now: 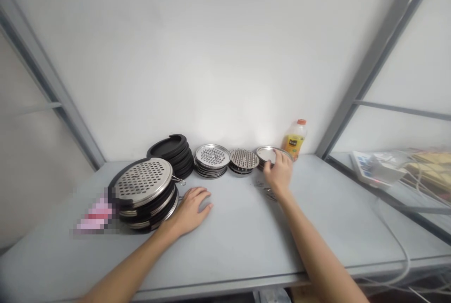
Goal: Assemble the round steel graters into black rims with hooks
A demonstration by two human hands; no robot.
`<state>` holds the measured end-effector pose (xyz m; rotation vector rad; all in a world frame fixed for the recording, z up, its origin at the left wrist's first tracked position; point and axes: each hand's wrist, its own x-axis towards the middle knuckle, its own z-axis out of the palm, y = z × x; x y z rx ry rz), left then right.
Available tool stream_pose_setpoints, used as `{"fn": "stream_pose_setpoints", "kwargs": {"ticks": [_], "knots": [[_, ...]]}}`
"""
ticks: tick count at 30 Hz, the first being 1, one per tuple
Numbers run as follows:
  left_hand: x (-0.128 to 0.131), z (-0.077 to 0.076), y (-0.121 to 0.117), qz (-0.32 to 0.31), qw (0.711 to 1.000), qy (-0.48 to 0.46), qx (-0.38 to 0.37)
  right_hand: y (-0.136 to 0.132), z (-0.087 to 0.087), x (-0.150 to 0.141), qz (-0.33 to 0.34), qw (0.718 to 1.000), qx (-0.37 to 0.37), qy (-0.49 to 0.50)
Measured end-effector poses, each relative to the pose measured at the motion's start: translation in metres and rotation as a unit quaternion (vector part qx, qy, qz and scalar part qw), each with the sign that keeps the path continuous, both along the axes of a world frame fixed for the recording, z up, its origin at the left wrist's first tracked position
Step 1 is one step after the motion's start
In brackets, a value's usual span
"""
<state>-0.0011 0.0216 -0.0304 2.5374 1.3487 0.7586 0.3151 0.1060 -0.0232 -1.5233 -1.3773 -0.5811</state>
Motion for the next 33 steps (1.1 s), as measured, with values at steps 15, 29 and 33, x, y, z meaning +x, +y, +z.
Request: {"fn": "stream_pose_setpoints", "kwargs": {"ticks": [15, 29, 33], "knots": [[-0.001, -0.002, 0.003, 0.019, 1.000, 0.002, -0.009, 0.010, -0.020, 0.055, 0.063, 0.991, -0.110, 0.033], [-0.002, -0.001, 0.002, 0.006, 1.000, 0.001, -0.005, 0.005, 0.011, 0.070, 0.307, 0.708, 0.123, 0.624], [-0.001, 0.005, -0.003, -0.018, 0.998, -0.058, -0.012, -0.012, 0.023, 0.049, 0.410, 0.747, 0.033, 0.523]]}}
